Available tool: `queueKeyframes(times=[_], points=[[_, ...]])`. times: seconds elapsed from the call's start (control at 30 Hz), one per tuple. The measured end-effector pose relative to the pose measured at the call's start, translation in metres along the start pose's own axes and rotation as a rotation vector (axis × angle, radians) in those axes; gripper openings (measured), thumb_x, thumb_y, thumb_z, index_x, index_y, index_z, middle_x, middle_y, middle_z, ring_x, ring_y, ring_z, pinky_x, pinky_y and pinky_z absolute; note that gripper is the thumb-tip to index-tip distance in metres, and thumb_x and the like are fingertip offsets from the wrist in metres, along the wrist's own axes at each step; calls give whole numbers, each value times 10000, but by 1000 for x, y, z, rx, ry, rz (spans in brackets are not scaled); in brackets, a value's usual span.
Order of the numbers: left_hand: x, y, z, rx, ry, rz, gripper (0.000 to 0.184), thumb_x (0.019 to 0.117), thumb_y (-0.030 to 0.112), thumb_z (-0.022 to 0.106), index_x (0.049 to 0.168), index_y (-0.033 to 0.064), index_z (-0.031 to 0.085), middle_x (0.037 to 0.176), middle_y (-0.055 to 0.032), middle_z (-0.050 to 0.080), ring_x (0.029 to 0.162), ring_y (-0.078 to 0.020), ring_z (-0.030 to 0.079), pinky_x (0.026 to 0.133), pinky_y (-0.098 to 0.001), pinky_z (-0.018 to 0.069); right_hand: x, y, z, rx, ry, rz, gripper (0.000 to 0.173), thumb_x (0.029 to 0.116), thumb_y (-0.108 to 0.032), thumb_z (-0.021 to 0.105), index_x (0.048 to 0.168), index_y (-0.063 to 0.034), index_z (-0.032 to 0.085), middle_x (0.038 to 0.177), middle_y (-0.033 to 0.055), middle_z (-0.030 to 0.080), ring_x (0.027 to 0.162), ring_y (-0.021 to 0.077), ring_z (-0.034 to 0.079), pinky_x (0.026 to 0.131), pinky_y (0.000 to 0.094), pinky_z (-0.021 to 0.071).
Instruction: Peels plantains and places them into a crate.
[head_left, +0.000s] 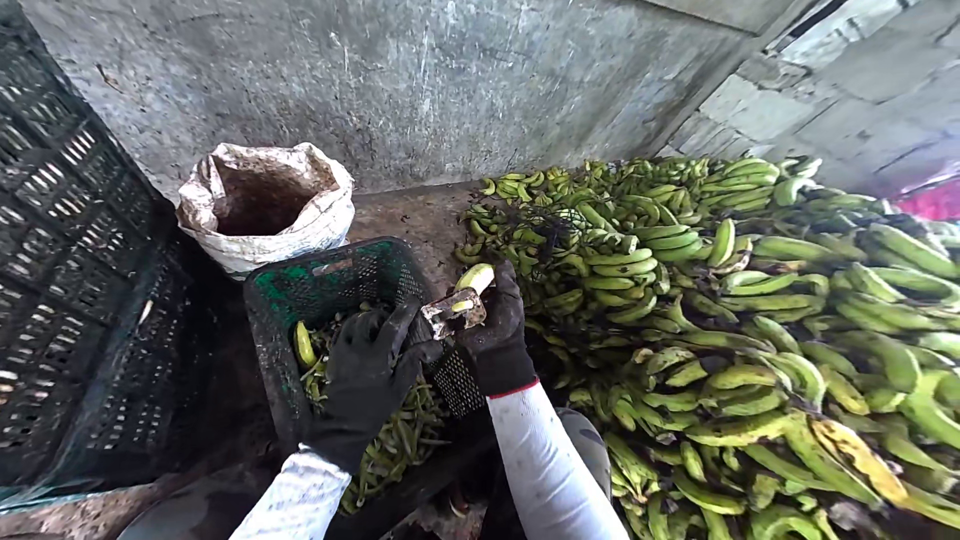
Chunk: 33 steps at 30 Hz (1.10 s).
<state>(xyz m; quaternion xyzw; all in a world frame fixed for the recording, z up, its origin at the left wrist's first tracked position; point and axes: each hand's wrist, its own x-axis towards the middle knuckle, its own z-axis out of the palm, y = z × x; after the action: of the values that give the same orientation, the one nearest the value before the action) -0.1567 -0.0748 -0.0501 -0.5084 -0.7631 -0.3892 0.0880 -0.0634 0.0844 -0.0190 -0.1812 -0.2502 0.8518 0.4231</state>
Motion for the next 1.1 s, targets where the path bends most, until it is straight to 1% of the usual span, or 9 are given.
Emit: queueKeyframes(times=[0.17, 0.23, 0.33, 0.4, 0.53, 0.67, 0.87, 0.97, 1.1], points=[[3, 0, -7, -44, -199, -96, 589, 995, 541, 474, 1493, 235, 547, 1281, -219, 645, 1230, -437, 588, 1012, -635, 451, 0, -18, -15, -326, -263, 78, 409, 1077, -496, 344, 1068, -192, 618, 817, 8, 646, 682, 109, 645, 574, 295, 566], [10, -1, -11, -121, -231, -196, 600, 1023, 558, 433, 1513, 221, 513, 1290, -182, 653, 1198, -369, 622, 1001, -584, 494, 0, -24, -17, -440, -319, 125, 344, 1088, -402, 356, 1082, -169, 609, 816, 9, 618, 667, 93, 608, 575, 262, 540], [20, -10, -12, -138, -214, -237, 586, 1027, 504, 493, 1530, 205, 488, 1277, -224, 633, 1144, -418, 625, 955, -625, 496, -4, -18, -23, -463, -369, 250, 249, 1065, -318, 424, 1125, -161, 608, 844, 7, 605, 653, 71, 578, 566, 215, 515], [19, -10, -13, -129, -183, -141, 620, 1003, 563, 489, 1511, 208, 514, 1248, -200, 644, 1143, -392, 619, 957, -604, 496, -3, -13, -34, -390, -469, 247, 278, 1045, -309, 462, 1230, -172, 618, 958, 24, 672, 793, 87, 646, 697, 250, 564], [10, -12, -12, -110, 52, 103, 621, 1018, 600, 453, 1479, 194, 548, 1186, -188, 653, 1127, -336, 619, 969, -527, 493, -2, -9, -27, -162, -622, 125, 336, 959, -411, 595, 1215, -201, 656, 1073, 17, 703, 948, 131, 680, 801, 342, 583], [8, -13, -2, -46, 62, 103, 640, 1020, 612, 446, 1452, 161, 583, 1178, -220, 673, 1115, -385, 639, 953, -554, 504, 14, -16, -18, -51, -443, 3, 596, 1039, -608, 288, 1343, -190, 584, 1276, 32, 645, 1153, 173, 636, 896, 381, 573], [7, -4, -1, 46, -121, 19, 696, 982, 650, 426, 1468, 171, 563, 1179, -233, 677, 1049, -441, 667, 864, -610, 534, 19, -7, -19, -23, -202, 96, 410, 1027, -573, 392, 1004, -232, 619, 906, -6, 655, 814, 136, 666, 658, 346, 581], [7, -2, -3, 22, -189, 0, 695, 997, 645, 407, 1469, 161, 566, 1201, -265, 667, 1040, -465, 668, 847, -622, 533, 19, -8, -23, -74, -193, 74, 401, 1043, -546, 364, 1043, -231, 613, 936, -3, 653, 824, 134, 664, 669, 338, 584], [18, 1, -10, -138, -407, -170, 589, 1049, 526, 413, 1553, 225, 459, 1337, -203, 621, 1167, -385, 636, 981, -586, 499, 9, -7, -18, -153, -368, 68, 362, 1073, -449, 344, 1127, -212, 612, 918, 6, 658, 771, 123, 664, 638, 312, 588]])
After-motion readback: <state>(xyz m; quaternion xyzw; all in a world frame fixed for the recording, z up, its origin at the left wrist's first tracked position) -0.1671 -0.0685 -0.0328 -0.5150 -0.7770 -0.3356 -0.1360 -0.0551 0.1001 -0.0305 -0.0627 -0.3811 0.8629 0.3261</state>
